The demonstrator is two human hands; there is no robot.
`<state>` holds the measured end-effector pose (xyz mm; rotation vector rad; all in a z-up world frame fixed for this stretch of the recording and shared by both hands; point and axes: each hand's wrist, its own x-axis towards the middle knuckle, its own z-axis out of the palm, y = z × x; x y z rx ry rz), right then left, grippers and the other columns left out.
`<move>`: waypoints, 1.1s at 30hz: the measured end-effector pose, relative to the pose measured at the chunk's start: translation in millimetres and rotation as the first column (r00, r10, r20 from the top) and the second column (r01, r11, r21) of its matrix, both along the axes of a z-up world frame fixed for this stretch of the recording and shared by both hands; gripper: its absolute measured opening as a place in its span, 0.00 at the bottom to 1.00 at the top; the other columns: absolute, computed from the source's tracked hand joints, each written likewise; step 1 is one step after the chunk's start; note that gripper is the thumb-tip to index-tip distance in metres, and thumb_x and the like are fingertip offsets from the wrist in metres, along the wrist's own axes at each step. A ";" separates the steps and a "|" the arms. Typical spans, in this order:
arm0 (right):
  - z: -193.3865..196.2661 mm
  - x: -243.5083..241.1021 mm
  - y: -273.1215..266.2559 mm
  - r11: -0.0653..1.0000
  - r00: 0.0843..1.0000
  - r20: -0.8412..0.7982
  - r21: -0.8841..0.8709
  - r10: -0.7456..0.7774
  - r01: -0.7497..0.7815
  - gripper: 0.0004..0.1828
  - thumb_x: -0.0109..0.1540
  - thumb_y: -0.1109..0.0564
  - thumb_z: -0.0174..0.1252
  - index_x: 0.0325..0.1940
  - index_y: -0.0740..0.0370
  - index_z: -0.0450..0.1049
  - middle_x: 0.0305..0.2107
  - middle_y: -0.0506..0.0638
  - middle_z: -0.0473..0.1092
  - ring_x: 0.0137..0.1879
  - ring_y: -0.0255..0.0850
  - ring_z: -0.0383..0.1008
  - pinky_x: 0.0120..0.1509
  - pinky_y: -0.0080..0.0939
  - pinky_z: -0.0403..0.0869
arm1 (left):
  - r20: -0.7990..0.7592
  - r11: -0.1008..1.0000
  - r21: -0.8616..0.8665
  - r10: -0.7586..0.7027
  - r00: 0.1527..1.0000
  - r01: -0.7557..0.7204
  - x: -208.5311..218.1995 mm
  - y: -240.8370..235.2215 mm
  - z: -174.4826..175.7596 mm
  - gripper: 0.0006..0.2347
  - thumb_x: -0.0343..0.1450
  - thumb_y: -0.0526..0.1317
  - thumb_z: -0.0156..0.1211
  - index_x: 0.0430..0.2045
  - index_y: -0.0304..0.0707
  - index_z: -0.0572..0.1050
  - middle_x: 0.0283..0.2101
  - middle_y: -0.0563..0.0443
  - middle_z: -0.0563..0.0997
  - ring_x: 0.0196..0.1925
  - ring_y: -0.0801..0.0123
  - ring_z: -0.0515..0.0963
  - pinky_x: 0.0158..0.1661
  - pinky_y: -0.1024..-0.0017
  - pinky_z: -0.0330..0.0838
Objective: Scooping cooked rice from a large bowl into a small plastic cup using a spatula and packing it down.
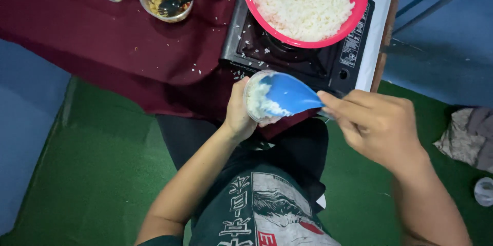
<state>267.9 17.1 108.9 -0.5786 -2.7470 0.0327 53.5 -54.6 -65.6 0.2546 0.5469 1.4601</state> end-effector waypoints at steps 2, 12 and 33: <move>-11.8 2.4 0.3 1.000 0.998 0.056 0.006 -0.019 0.018 0.19 0.67 0.61 0.69 0.60 0.43 0.81 0.22 0.40 0.66 0.24 0.35 0.61 0.27 0.37 0.60 | 0.026 1.000 0.008 0.007 1.000 -0.008 2.6 0.3 3.9 0.30 0.77 0.58 0.29 0.44 0.26 0.73 0.16 0.38 0.69 0.12 0.57 0.65 0.09 0.71 0.53; -23.6 2.4 -5.1 0.965 0.967 0.142 -0.127 -0.212 0.231 0.19 0.64 0.58 0.62 0.58 0.42 0.82 0.32 0.35 0.76 0.32 0.39 0.76 0.28 0.43 0.70 | -0.075 0.997 0.076 0.005 0.997 0.001 3.9 -1.0 25.5 0.35 0.74 0.61 0.30 0.35 0.15 0.71 0.18 0.24 0.73 0.12 0.57 0.66 0.10 0.76 0.49; -35.0 -7.9 -14.0 0.991 0.943 -0.306 -0.078 -0.129 0.111 0.12 0.62 0.66 0.62 0.46 0.56 0.86 0.25 0.46 0.75 0.28 0.44 0.74 0.32 0.40 0.72 | -0.073 0.988 -0.092 0.115 0.991 -0.121 -1.1 9.9 49.3 0.28 0.74 0.58 0.30 0.29 0.27 0.71 0.15 0.24 0.73 0.10 0.46 0.74 0.03 0.70 0.59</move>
